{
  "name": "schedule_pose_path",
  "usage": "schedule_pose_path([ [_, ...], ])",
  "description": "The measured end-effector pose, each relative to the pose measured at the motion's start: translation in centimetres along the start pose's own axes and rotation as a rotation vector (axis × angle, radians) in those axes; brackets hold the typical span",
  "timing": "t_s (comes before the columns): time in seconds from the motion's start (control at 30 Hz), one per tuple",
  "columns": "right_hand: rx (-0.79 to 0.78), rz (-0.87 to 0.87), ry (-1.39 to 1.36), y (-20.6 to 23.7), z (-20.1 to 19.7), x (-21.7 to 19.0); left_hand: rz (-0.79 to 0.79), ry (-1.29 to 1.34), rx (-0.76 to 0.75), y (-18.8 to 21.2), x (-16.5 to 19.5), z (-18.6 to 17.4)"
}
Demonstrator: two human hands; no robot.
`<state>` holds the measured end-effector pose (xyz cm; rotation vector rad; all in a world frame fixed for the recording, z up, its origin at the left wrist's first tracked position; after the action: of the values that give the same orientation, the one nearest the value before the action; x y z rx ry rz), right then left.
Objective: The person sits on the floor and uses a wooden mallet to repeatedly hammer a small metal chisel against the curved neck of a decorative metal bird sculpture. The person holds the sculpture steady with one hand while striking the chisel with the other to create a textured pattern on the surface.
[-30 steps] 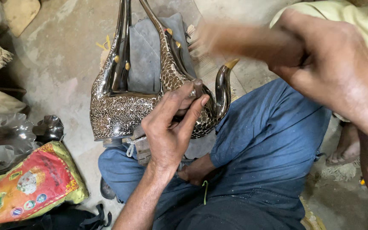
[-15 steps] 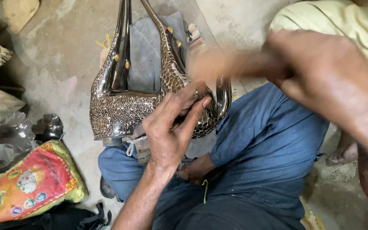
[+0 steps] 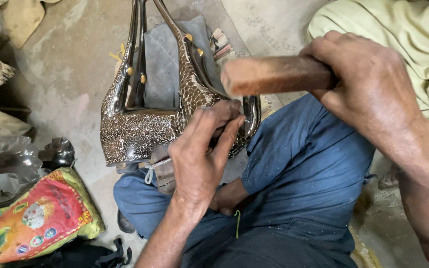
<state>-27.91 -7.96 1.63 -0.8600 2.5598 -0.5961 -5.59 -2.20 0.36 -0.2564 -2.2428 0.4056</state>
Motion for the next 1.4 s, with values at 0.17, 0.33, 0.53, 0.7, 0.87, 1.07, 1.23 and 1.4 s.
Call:
schedule_pose_path([
  [0.17, 0.053, -0.007, 0.068, 0.9, 0.0, 0.1, -0.04, 0.007, -0.121, -1.1, -0.2, -0.1],
  [0.33, -0.007, 0.143, -0.112, 1.7, 1.7, 1.1, -0.004, -0.02, -0.128, -1.2, 0.0, -0.1],
  [0.53, 0.067, 0.099, -0.162, 2.4, 3.1, 1.6, 0.022, -0.037, -0.102, -0.9, 0.3, -0.2],
  [0.7, 0.098, 0.298, -0.666, 2.8, 4.4, 2.8, 0.015, -0.053, -0.1, -0.6, 0.3, -0.3],
  [0.87, 0.06, 0.113, -0.256, 2.4, 3.5, 2.0, 0.043, -0.025, -0.102, -0.7, 0.1, -0.2],
  [1.07, 0.015, -0.088, 0.024, 1.6, 2.1, 0.2, -0.012, -0.14, -0.13, -0.9, -0.6, -0.1],
  [1.23, -0.039, 0.104, -0.177, 1.8, 2.1, 0.9, -0.029, -0.092, -0.123, -0.9, -0.5, 0.0],
  [1.4, 0.08, 0.068, -0.26, 1.6, 1.7, 1.3, 0.035, -0.039, -0.104, -1.2, -0.1, -0.1],
])
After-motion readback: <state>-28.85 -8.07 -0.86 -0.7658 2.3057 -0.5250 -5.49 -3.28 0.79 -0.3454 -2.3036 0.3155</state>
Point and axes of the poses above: each hand's wrist, its own y-axis away from the middle knuckle, its own z-axis out of the palm, x = y × z, the point moved 4 cm from there along -y, towards the middle knuckle, and after that the axes turned 9 degrees about -z, right-handed, at the moved point
